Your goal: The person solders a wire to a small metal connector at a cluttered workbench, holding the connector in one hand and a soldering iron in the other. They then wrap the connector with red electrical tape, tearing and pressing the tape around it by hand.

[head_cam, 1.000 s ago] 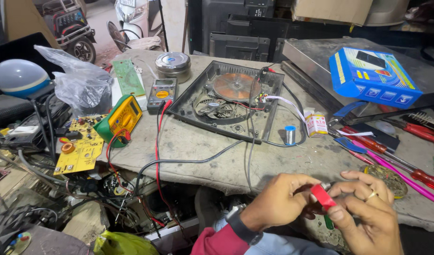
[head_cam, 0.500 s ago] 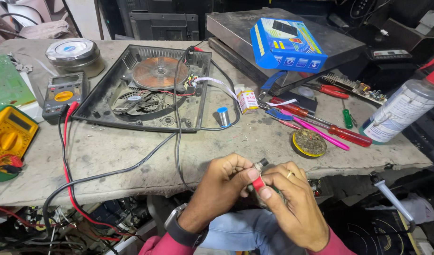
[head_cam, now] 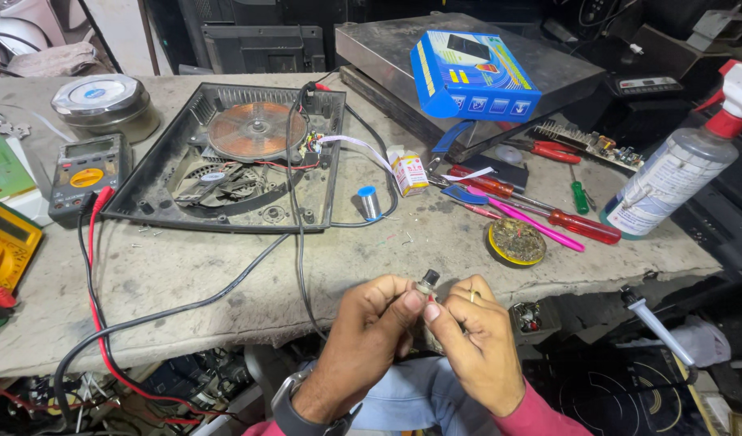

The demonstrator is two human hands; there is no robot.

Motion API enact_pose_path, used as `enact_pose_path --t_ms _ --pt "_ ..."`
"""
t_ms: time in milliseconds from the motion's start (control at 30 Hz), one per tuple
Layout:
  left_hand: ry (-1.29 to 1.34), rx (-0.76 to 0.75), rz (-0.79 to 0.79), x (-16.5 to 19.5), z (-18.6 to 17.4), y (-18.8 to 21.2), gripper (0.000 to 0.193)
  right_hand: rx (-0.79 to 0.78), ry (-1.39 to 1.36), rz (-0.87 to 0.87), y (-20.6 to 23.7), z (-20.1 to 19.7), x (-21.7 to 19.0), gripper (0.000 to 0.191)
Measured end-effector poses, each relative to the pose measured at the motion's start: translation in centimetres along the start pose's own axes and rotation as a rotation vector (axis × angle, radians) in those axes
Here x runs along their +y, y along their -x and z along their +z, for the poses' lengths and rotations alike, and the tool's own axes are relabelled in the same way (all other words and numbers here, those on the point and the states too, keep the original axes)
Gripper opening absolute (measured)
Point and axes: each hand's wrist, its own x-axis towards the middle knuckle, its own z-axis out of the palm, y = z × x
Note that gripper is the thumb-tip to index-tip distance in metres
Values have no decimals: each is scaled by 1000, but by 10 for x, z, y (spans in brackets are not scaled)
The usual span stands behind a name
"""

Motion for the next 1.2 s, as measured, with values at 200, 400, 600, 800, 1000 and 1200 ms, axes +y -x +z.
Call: enact_pose_path --t_ms 200,400,600,800,1000,1200 --pt "-394 -5 367 24 3 15 25 -55 -138 63 -1 0 28 20" --pt "-676 43 449 32 3 28 40 -414 -583 360 -7 -21 49 30" --pt "-995 -16 560 28 4 31 75 -687 -1206 441 -29 -45 39 69" --pt "-816 127 313 24 1 17 95 -574 -429 -89 -38 -49 -2 48" --pt "-560 90 539 8 -6 3 33 -10 313 -372 -2 -30 -37 52" --pt "128 -163 -127 4 -18 -2 35 74 146 -158 20 -14 -23 23"
